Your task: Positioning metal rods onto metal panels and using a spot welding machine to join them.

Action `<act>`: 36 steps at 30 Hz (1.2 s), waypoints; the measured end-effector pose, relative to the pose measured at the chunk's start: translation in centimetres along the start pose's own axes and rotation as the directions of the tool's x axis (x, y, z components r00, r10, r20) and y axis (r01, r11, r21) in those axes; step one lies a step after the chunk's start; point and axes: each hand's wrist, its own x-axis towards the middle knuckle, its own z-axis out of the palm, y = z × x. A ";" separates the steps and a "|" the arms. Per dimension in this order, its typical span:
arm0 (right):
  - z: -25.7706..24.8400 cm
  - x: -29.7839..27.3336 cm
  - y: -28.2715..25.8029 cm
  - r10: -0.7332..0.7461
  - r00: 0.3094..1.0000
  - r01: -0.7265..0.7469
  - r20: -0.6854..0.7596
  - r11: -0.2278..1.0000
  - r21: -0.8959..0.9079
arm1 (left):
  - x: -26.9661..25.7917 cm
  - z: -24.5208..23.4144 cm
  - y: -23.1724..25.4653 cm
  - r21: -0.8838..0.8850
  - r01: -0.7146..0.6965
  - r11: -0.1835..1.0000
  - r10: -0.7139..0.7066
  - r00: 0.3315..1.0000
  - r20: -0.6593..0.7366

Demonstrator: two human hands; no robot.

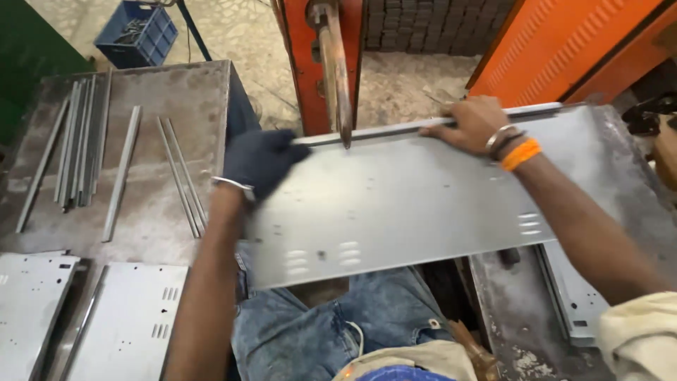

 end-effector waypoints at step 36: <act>-0.3 0.3 -8.3 -0.196 0.962 0.246 -0.190 0.924 0.293 | -0.6 0.2 1.3 0.170 -0.109 0.979 0.130 0.985 -0.113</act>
